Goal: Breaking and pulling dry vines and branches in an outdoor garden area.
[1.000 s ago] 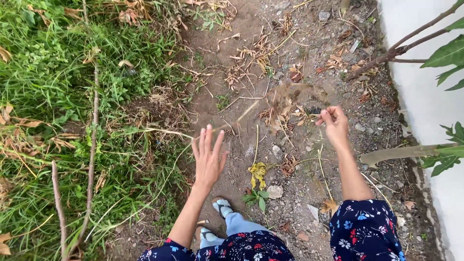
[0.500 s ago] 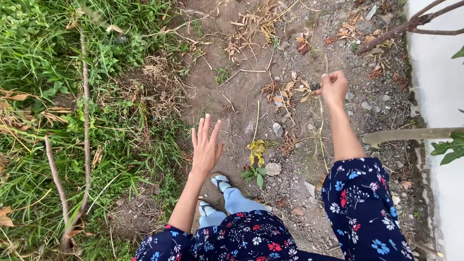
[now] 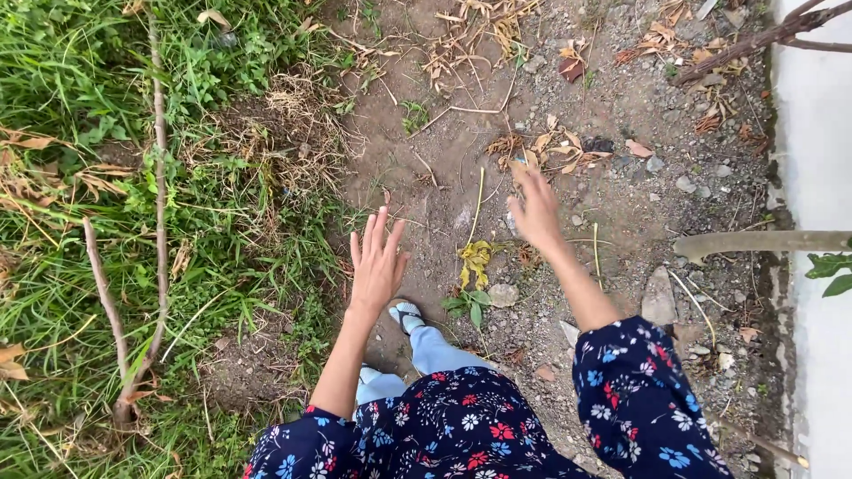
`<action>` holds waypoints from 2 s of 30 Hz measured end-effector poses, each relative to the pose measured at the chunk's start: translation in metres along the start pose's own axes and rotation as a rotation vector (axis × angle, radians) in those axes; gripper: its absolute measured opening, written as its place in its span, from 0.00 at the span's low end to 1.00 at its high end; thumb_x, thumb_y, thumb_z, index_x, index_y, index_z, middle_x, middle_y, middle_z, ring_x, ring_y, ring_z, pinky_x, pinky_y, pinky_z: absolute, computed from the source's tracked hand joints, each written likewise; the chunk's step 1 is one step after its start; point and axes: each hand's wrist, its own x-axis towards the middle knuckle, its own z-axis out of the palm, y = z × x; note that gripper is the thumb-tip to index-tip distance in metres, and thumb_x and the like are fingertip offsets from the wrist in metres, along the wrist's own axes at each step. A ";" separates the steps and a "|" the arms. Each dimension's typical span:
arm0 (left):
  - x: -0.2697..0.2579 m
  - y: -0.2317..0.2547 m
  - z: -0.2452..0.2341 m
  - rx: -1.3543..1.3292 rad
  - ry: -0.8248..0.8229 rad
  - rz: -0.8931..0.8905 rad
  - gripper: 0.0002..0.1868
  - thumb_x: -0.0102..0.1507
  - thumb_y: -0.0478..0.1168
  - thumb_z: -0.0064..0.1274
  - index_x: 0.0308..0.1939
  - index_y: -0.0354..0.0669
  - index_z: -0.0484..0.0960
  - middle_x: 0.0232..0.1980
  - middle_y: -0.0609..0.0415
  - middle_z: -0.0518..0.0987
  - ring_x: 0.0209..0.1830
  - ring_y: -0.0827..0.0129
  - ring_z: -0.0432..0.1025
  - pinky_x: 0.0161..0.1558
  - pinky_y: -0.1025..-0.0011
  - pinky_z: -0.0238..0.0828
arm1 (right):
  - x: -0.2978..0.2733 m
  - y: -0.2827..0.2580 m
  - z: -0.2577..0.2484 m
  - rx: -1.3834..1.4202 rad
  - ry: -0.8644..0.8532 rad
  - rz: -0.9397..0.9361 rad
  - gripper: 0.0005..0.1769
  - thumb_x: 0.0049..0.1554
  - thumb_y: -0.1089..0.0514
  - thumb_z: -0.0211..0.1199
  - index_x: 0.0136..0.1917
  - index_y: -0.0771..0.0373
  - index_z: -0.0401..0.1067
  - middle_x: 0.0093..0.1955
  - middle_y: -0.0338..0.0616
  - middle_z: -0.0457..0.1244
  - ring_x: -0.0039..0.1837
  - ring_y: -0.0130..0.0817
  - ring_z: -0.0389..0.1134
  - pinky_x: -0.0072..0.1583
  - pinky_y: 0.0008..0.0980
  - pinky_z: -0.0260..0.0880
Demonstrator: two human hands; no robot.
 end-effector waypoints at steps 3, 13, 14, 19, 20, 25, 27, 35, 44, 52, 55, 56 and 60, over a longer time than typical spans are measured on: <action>-0.017 -0.007 0.007 0.011 -0.022 -0.021 0.38 0.62 0.45 0.56 0.76 0.51 0.61 0.82 0.46 0.49 0.82 0.51 0.45 0.76 0.40 0.36 | -0.037 0.009 0.054 -0.048 0.014 -0.194 0.34 0.61 0.57 0.63 0.78 0.58 0.58 0.84 0.54 0.45 0.83 0.52 0.47 0.79 0.58 0.44; -0.093 -0.034 -0.008 0.028 -0.016 -0.136 0.37 0.61 0.44 0.57 0.74 0.55 0.63 0.82 0.48 0.50 0.83 0.50 0.43 0.76 0.39 0.36 | -0.118 -0.060 0.124 -0.045 -0.026 -0.314 0.33 0.60 0.51 0.64 0.76 0.57 0.62 0.83 0.52 0.46 0.82 0.51 0.48 0.79 0.58 0.43; -0.103 -0.038 -0.013 0.038 -0.010 -0.142 0.37 0.61 0.44 0.57 0.74 0.54 0.63 0.82 0.47 0.50 0.83 0.49 0.43 0.75 0.38 0.35 | -0.123 -0.070 0.126 -0.105 -0.020 -0.309 0.32 0.59 0.50 0.65 0.74 0.57 0.64 0.82 0.52 0.47 0.82 0.50 0.48 0.78 0.61 0.41; -0.169 -0.072 -0.024 0.032 0.029 -0.211 0.36 0.60 0.44 0.58 0.73 0.53 0.65 0.82 0.46 0.50 0.82 0.48 0.43 0.75 0.37 0.35 | -0.159 -0.120 0.146 -0.097 0.044 -0.354 0.29 0.60 0.48 0.63 0.72 0.58 0.67 0.82 0.52 0.48 0.83 0.50 0.47 0.77 0.66 0.37; -0.184 -0.079 -0.024 0.030 0.050 -0.222 0.36 0.61 0.44 0.58 0.73 0.53 0.65 0.82 0.47 0.51 0.82 0.48 0.44 0.75 0.37 0.36 | -0.166 -0.127 0.152 -0.063 0.021 -0.332 0.28 0.61 0.48 0.62 0.72 0.57 0.68 0.82 0.52 0.48 0.82 0.51 0.47 0.77 0.65 0.38; -0.264 -0.112 -0.031 -0.006 0.092 -0.332 0.35 0.61 0.43 0.58 0.72 0.52 0.66 0.81 0.46 0.53 0.81 0.47 0.46 0.75 0.37 0.37 | -0.206 -0.168 0.192 -0.042 -0.010 -0.414 0.27 0.61 0.48 0.62 0.71 0.56 0.69 0.82 0.52 0.49 0.83 0.55 0.45 0.78 0.63 0.36; -0.297 -0.125 -0.032 -0.040 0.101 -0.383 0.34 0.61 0.44 0.58 0.72 0.52 0.67 0.81 0.48 0.55 0.81 0.48 0.48 0.75 0.38 0.38 | -0.224 -0.188 0.205 -0.048 -0.066 -0.420 0.24 0.61 0.47 0.62 0.68 0.56 0.71 0.82 0.50 0.49 0.83 0.53 0.45 0.79 0.61 0.36; -0.393 -0.172 -0.044 -0.109 0.101 -0.469 0.33 0.63 0.44 0.55 0.72 0.53 0.66 0.79 0.47 0.56 0.80 0.47 0.48 0.74 0.36 0.38 | -0.287 -0.252 0.247 -0.078 -0.154 -0.454 0.23 0.61 0.48 0.61 0.66 0.56 0.73 0.81 0.49 0.51 0.83 0.51 0.47 0.79 0.61 0.36; -0.432 -0.200 -0.042 -0.157 0.160 -0.493 0.30 0.65 0.46 0.53 0.72 0.50 0.66 0.76 0.47 0.62 0.78 0.49 0.55 0.74 0.36 0.37 | -0.312 -0.289 0.279 -0.123 -0.219 -0.514 0.22 0.61 0.47 0.60 0.65 0.57 0.73 0.78 0.51 0.54 0.81 0.50 0.48 0.79 0.62 0.35; -0.456 -0.215 -0.060 -0.213 0.123 -0.631 0.29 0.66 0.45 0.52 0.72 0.50 0.66 0.76 0.50 0.62 0.74 0.56 0.59 0.74 0.36 0.37 | -0.306 -0.325 0.313 -0.130 -0.297 -0.594 0.21 0.62 0.46 0.59 0.63 0.58 0.74 0.75 0.52 0.58 0.79 0.50 0.53 0.78 0.62 0.36; -0.454 -0.221 -0.066 -0.227 0.120 -0.666 0.28 0.66 0.45 0.52 0.71 0.51 0.67 0.74 0.54 0.65 0.73 0.59 0.62 0.75 0.37 0.38 | -0.297 -0.325 0.334 -0.225 -0.359 -0.576 0.16 0.64 0.45 0.60 0.53 0.58 0.77 0.75 0.45 0.61 0.80 0.43 0.57 0.82 0.59 0.36; -0.452 -0.222 -0.066 -0.238 0.120 -0.668 0.27 0.67 0.44 0.52 0.70 0.51 0.68 0.74 0.54 0.65 0.73 0.59 0.62 0.75 0.39 0.40 | -0.294 -0.323 0.342 -0.259 -0.364 -0.605 0.13 0.64 0.47 0.60 0.52 0.56 0.76 0.75 0.41 0.62 0.80 0.39 0.58 0.83 0.59 0.36; -0.435 -0.237 -0.063 -0.268 0.128 -0.662 0.25 0.67 0.43 0.51 0.68 0.51 0.69 0.73 0.52 0.66 0.73 0.56 0.62 0.74 0.42 0.43 | -0.282 -0.336 0.347 -0.055 -0.335 -0.676 0.27 0.61 0.57 0.58 0.74 0.58 0.68 0.77 0.47 0.58 0.77 0.45 0.58 0.79 0.59 0.43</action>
